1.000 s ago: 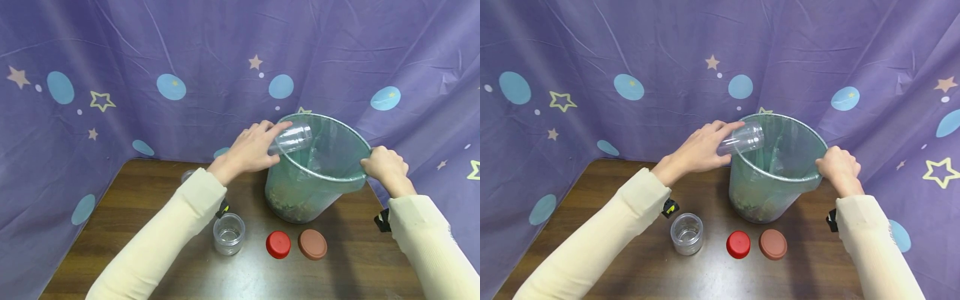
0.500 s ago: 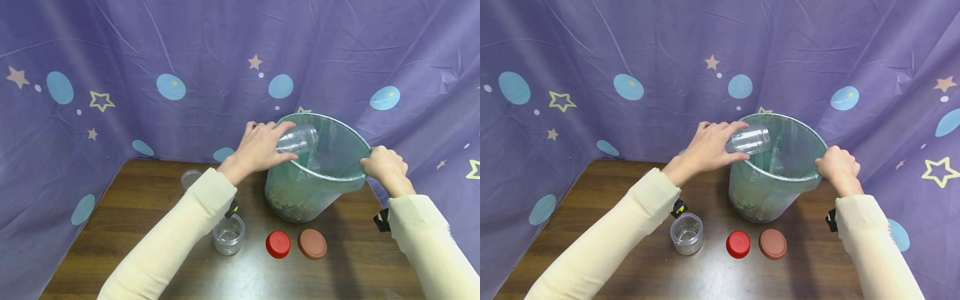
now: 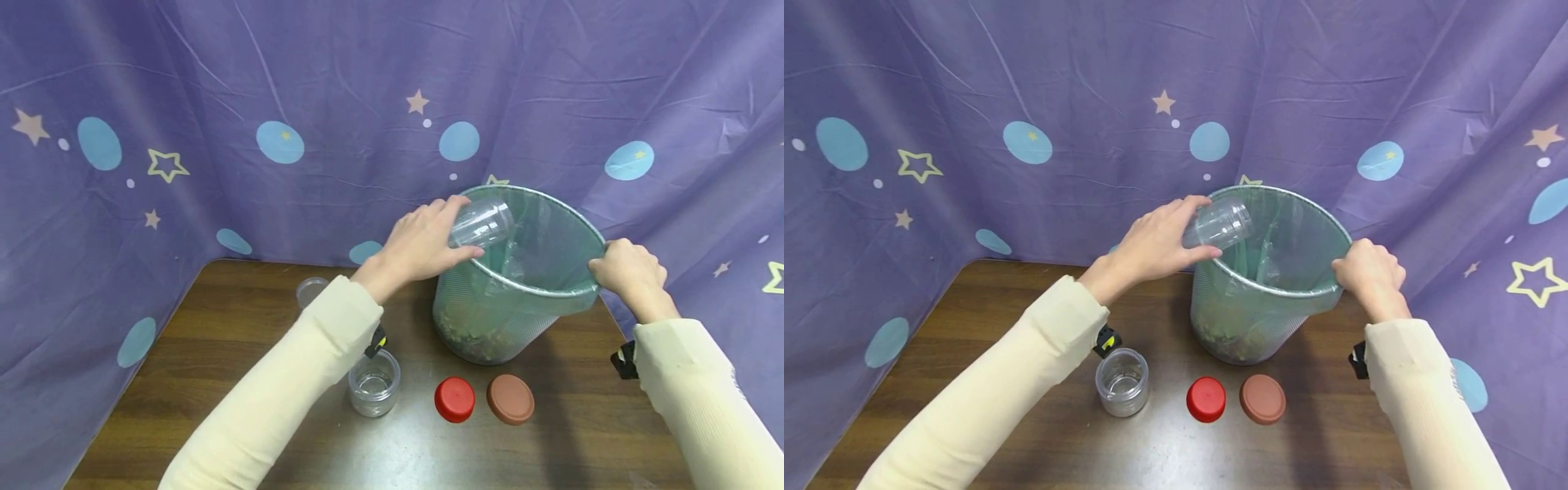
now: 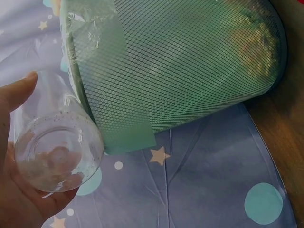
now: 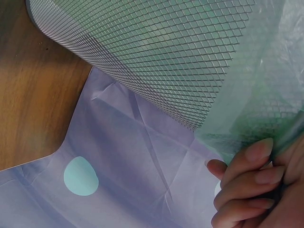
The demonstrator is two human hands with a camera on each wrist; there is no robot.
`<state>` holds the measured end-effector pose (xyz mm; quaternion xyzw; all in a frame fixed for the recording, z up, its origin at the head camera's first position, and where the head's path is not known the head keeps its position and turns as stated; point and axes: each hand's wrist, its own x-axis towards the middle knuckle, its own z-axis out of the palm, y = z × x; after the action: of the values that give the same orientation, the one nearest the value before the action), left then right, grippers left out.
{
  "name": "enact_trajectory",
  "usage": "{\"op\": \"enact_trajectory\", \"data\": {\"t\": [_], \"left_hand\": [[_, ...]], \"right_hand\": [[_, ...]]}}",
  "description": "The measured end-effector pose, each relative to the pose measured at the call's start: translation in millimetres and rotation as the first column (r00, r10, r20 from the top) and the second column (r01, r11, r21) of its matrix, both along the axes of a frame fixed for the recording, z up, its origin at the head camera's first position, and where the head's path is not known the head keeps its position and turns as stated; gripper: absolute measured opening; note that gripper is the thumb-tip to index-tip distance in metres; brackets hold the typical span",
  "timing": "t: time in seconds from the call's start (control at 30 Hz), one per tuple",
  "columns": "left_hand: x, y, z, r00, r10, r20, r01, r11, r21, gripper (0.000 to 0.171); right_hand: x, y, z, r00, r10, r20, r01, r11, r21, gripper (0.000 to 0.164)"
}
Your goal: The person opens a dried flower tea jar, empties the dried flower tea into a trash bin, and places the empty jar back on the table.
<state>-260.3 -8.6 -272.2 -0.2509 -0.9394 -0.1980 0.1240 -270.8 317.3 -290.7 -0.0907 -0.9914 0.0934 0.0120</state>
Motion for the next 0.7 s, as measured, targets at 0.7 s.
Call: {"op": "enact_trajectory", "data": {"t": [0.7], "left_hand": [[-5.3,-19,-13.6,0.986,0.007,0.167,-0.057,0.954,0.295,0.075]], "right_hand": [[1.0,-1,-0.1,1.000,-0.005,-0.001,0.005,1.000,-0.009,0.033]]}}
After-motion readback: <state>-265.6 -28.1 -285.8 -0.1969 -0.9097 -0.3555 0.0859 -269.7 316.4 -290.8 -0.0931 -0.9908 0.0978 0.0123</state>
